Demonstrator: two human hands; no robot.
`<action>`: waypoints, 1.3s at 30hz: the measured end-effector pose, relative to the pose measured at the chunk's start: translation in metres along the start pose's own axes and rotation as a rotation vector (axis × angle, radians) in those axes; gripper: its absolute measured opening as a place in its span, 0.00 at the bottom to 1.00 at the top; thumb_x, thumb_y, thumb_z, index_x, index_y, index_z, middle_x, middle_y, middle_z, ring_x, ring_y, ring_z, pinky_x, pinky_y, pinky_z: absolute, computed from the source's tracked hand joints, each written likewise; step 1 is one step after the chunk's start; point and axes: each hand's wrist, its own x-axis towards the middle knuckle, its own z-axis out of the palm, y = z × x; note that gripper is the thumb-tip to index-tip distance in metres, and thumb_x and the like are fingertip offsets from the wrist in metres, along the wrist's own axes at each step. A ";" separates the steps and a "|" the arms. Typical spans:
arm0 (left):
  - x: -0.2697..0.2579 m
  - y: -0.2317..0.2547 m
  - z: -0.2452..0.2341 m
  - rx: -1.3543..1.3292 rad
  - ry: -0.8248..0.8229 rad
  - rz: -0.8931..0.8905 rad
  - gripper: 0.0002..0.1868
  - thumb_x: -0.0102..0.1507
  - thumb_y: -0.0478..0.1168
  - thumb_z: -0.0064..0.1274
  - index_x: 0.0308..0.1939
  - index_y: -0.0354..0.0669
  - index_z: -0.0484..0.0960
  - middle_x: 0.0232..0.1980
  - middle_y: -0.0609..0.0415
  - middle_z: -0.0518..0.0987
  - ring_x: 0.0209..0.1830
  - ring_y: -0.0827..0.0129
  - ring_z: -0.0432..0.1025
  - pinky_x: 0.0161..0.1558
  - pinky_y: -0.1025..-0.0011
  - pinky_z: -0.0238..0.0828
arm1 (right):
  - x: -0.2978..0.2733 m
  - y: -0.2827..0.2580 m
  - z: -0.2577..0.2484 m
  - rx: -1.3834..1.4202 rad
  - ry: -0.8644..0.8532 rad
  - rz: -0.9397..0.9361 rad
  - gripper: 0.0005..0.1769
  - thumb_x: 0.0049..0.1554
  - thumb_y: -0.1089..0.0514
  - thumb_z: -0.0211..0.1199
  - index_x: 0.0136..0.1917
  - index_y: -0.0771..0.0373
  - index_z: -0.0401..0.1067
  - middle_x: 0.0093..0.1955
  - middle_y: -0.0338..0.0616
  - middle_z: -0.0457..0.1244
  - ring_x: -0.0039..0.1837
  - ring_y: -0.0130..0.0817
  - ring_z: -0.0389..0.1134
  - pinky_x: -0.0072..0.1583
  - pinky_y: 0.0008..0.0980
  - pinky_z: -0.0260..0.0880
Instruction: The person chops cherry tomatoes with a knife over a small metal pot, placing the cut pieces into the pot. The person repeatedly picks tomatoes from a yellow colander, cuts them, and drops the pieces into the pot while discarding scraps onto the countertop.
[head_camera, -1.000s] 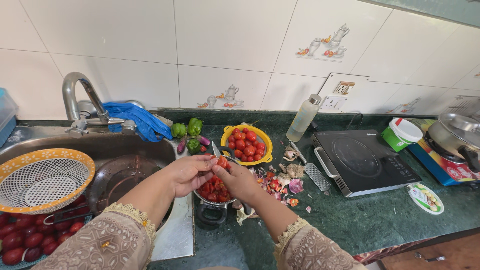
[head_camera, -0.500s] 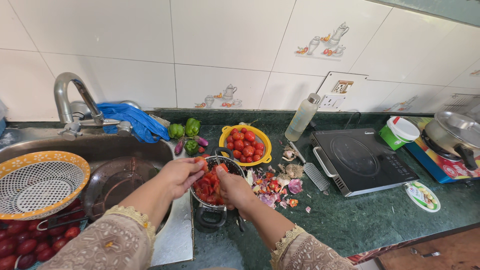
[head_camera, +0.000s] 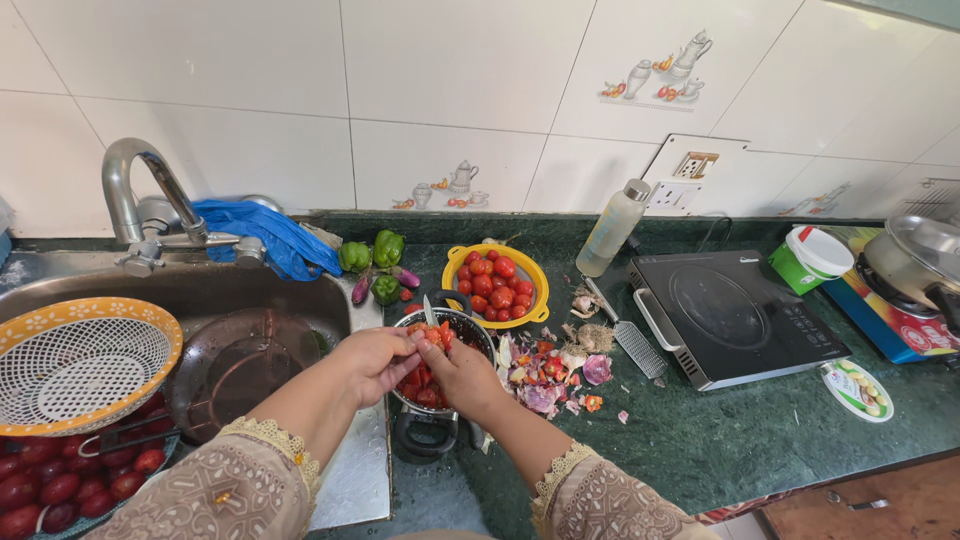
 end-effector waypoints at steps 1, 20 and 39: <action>0.000 -0.001 0.000 0.000 0.000 -0.001 0.18 0.62 0.30 0.62 0.55 0.38 0.81 0.43 0.50 0.83 0.40 0.69 0.80 0.49 0.72 0.81 | 0.008 0.010 0.005 0.000 0.000 0.001 0.45 0.62 0.23 0.44 0.65 0.66 0.71 0.60 0.63 0.67 0.70 0.60 0.63 0.71 0.52 0.61; -0.036 0.010 0.006 1.352 0.356 0.434 0.15 0.62 0.50 0.60 0.53 0.68 0.87 0.42 0.66 0.87 0.48 0.71 0.82 0.53 0.71 0.78 | 0.000 0.009 -0.023 -0.521 -0.014 0.006 0.30 0.65 0.38 0.47 0.60 0.65 0.71 0.57 0.61 0.68 0.65 0.56 0.68 0.66 0.52 0.68; -0.054 0.034 0.067 1.429 0.271 0.620 0.17 0.64 0.46 0.48 0.54 0.55 0.86 0.49 0.52 0.84 0.56 0.50 0.77 0.57 0.53 0.73 | 0.134 0.126 -0.115 -0.382 0.201 0.153 0.21 0.51 0.41 0.64 0.56 0.49 0.77 0.54 0.44 0.71 0.63 0.45 0.71 0.63 0.43 0.71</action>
